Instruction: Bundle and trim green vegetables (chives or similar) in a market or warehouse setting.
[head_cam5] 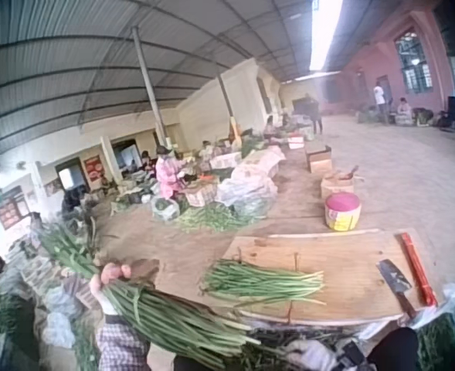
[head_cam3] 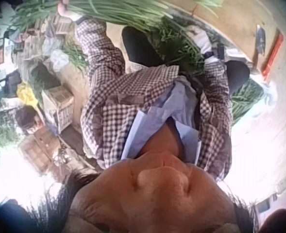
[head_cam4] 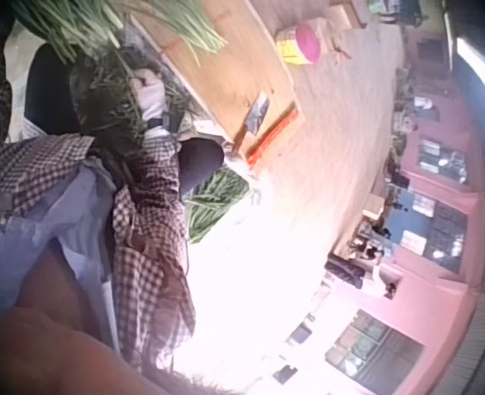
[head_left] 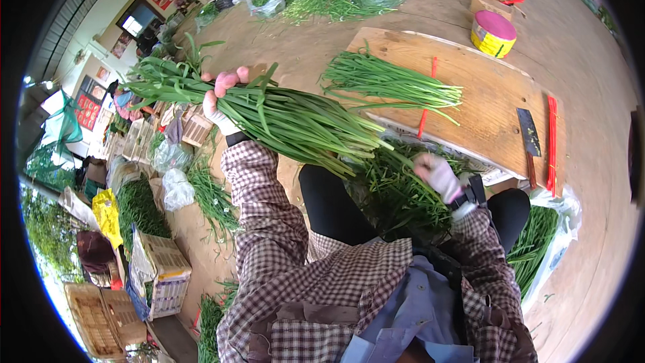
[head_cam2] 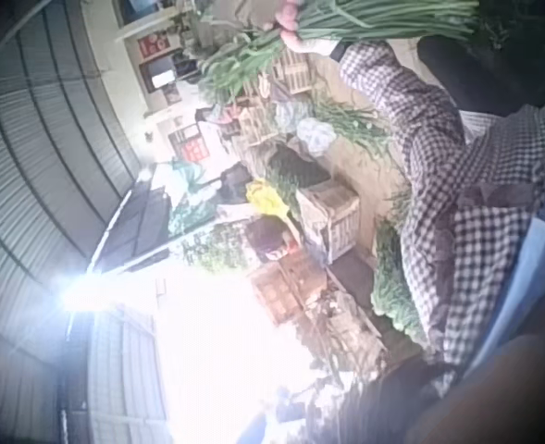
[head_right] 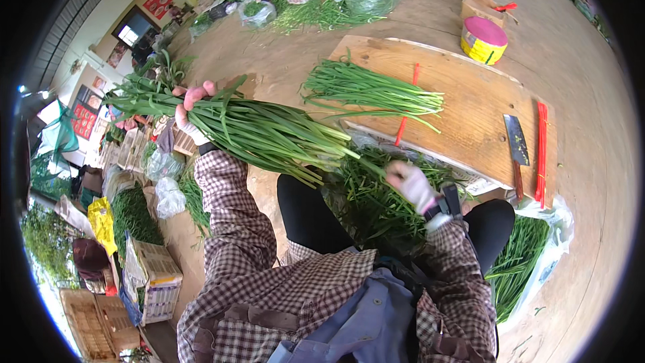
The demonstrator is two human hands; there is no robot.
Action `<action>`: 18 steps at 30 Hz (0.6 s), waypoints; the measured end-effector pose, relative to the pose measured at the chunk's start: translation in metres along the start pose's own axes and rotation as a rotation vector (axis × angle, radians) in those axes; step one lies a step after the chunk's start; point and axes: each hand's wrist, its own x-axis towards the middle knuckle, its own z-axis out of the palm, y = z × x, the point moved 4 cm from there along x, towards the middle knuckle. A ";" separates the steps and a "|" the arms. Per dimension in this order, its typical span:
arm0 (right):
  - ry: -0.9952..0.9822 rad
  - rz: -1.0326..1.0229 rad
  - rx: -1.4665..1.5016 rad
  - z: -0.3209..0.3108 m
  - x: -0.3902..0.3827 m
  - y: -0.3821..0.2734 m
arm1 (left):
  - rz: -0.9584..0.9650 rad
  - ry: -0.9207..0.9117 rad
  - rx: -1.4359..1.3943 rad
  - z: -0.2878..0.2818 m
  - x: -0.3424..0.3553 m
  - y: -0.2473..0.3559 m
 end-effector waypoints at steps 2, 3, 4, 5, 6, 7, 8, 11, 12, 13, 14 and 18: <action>-0.462 0.246 -0.719 -0.010 -0.022 0.034 | 0.031 -0.003 0.060 -0.001 -0.003 0.015; -0.516 0.407 -0.988 -0.017 -0.022 0.041 | 0.055 0.027 0.060 -0.003 -0.003 0.020; -0.269 0.274 -0.844 -0.029 -0.019 0.026 | 0.054 0.013 0.075 -0.003 -0.005 0.022; -0.048 0.256 -0.744 -0.040 -0.015 0.009 | 0.048 0.018 0.007 -0.005 -0.007 0.023; 0.017 0.163 -0.634 -0.046 -0.009 -0.015 | 0.037 0.002 -0.062 -0.005 -0.007 0.022; 0.099 0.083 -0.539 -0.052 -0.001 -0.045 | 0.026 0.019 -0.099 -0.006 -0.008 0.019; 0.109 -0.134 -0.543 -0.046 0.006 -0.081 | 0.025 0.007 -0.050 -0.004 -0.007 0.014; 0.040 -0.467 -0.513 -0.018 0.025 -0.172 | -0.046 -0.070 0.145 0.012 -0.007 -0.013; 0.010 -0.427 -0.554 -0.008 0.036 -0.190 | -0.147 0.049 0.278 0.015 -0.006 -0.026; 0.043 -0.525 -0.549 -0.001 0.044 -0.207 | -0.247 0.097 0.436 0.023 -0.007 -0.040; 0.011 -0.461 -0.545 0.004 0.054 -0.213 | -0.272 0.220 0.483 0.027 -0.008 -0.056; 0.122 -0.347 -0.247 -0.020 0.068 -0.197 | -0.538 0.112 0.612 0.070 -0.014 -0.150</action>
